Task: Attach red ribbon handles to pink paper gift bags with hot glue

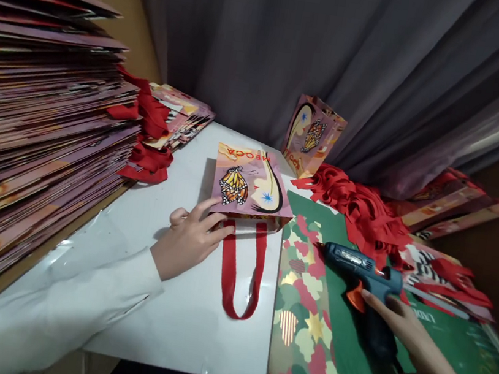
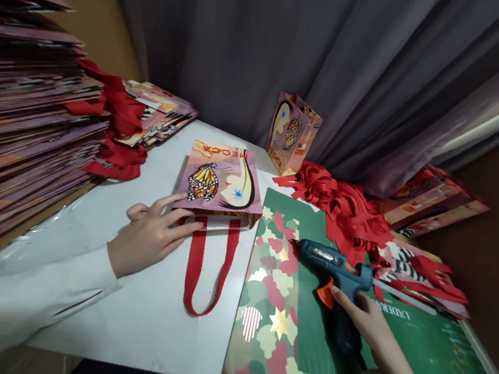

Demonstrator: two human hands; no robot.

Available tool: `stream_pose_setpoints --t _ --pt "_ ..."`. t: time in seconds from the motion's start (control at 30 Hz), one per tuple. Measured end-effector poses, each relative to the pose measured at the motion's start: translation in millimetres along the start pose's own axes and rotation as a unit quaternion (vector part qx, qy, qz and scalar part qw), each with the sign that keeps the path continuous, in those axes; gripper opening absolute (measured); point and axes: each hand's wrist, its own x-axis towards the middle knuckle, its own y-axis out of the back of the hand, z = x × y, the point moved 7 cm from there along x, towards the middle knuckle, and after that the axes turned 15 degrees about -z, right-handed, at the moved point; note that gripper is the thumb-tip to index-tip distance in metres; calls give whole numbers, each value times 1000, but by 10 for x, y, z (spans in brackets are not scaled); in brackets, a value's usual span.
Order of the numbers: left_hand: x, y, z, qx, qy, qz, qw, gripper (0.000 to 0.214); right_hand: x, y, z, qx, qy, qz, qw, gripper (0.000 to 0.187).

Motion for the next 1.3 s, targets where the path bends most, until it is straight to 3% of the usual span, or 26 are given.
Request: stream_pose_setpoints --t 0.13,0.23,0.3,0.37,0.43,0.57,0.7,0.93,1.17,1.3 --pt "26 -28 -13 25 17 9 999 29 19 -19 -98 -220 1 -23 975 53" --pt "41 -84 -2 53 26 1 998 33 -111 20 -481 -329 -1 88 940 39" --pt "54 -99 22 71 36 -5 997 35 -216 -73 -898 -349 62 152 922 33" --pt "72 -99 61 92 44 -13 995 36 -254 -335 -1311 -308 164 111 931 31" --pt "89 -95 99 110 48 -20 993 37 -260 -686 -1668 -287 247 19 925 36" --pt "100 -106 119 124 54 -30 990 36 -270 -1235 -2125 -356 324 -55 875 46" --pt "96 -115 90 114 64 -34 991 33 -202 -1468 -2218 -414 322 -66 849 40" --pt "108 -147 50 73 72 -53 993 34 -140 -1493 -2161 -420 308 -66 851 46" --pt "141 -233 48 59 66 -65 994 47 -134 -1479 -2204 -385 317 -68 864 37" --pt "181 -226 73 68 77 -76 992 49 -131 -1374 -2279 -299 318 -49 898 22"
